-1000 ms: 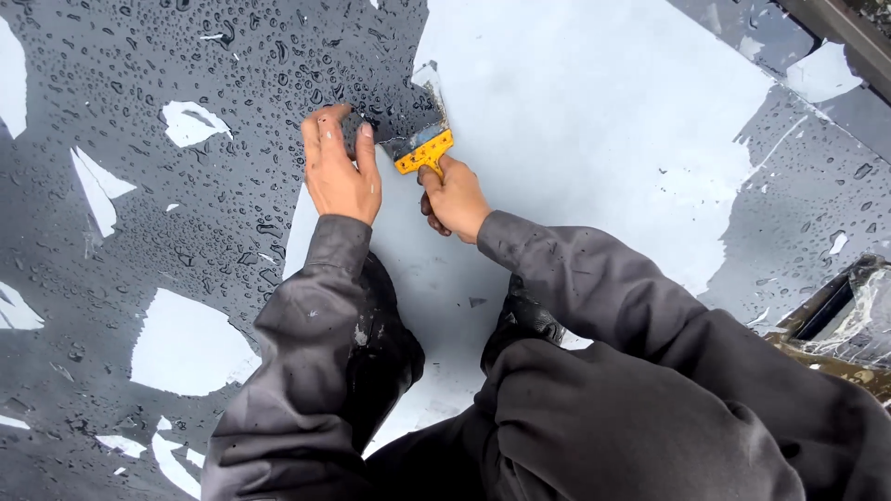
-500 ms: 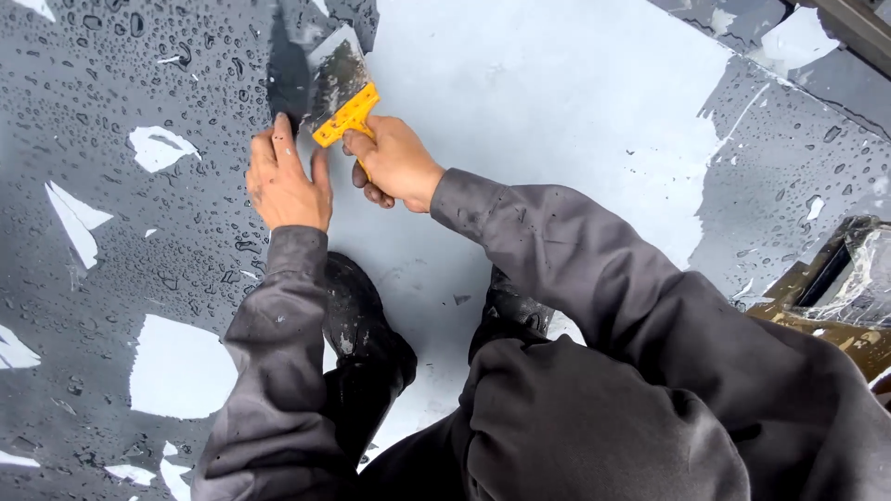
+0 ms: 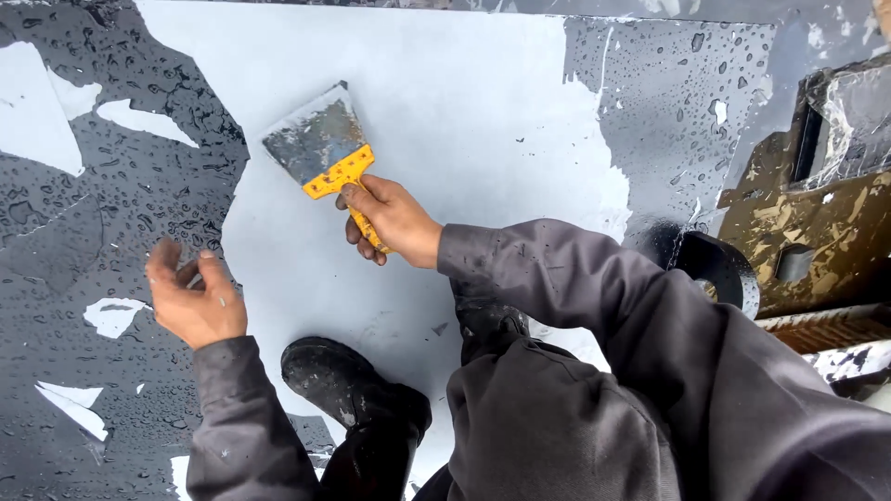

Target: Scraping off remnants of a protective film from a large black surface using a handheld scraper tool.

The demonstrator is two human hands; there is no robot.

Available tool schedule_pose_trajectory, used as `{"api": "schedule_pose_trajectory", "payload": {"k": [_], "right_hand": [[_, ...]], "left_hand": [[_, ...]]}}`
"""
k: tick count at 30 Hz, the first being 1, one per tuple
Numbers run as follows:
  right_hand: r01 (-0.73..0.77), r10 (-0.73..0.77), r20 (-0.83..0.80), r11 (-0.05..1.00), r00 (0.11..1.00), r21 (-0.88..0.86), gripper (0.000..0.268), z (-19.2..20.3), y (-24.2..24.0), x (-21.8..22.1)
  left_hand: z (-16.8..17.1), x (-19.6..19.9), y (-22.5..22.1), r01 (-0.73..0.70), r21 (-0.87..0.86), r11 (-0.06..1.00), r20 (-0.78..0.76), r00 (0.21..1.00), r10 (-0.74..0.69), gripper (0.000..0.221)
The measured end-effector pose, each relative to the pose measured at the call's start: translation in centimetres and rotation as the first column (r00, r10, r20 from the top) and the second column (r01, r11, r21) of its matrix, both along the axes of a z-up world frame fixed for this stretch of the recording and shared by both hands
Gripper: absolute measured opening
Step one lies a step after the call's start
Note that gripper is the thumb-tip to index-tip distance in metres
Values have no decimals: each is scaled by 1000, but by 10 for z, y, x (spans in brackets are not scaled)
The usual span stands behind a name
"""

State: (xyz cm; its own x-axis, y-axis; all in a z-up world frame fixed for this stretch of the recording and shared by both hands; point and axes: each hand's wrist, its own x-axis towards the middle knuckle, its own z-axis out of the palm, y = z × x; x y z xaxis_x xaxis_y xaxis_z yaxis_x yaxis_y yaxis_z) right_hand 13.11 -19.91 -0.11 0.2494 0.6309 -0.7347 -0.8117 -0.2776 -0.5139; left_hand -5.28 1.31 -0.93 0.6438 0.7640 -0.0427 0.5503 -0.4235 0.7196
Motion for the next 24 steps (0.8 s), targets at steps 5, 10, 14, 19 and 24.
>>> {"api": "schedule_pose_trajectory", "payload": {"k": [5,10,14,19,24], "right_hand": [[101,-109,-73,989,991,-105,30,3,-57,3],[-420,431,67,897,900,-137,32,16,-61,21],[-532,538,69,842,840,-94,34,17,-39,22],[-433,444,2,874,896,-223,26,-4,9,12],[-435,451,25,873,892,-221,21,-15,69,14]], "left_hand": [[-16,9,-35,27,-108,994,-90,995,-37,32],[13,21,-26,35,-229,973,-92,994,-58,23],[54,-5,24,116,-24,993,-134,984,-119,19],[70,-40,51,-97,-197,976,14,995,102,20],[66,-67,36,-223,-369,902,-35,973,227,22]]}}
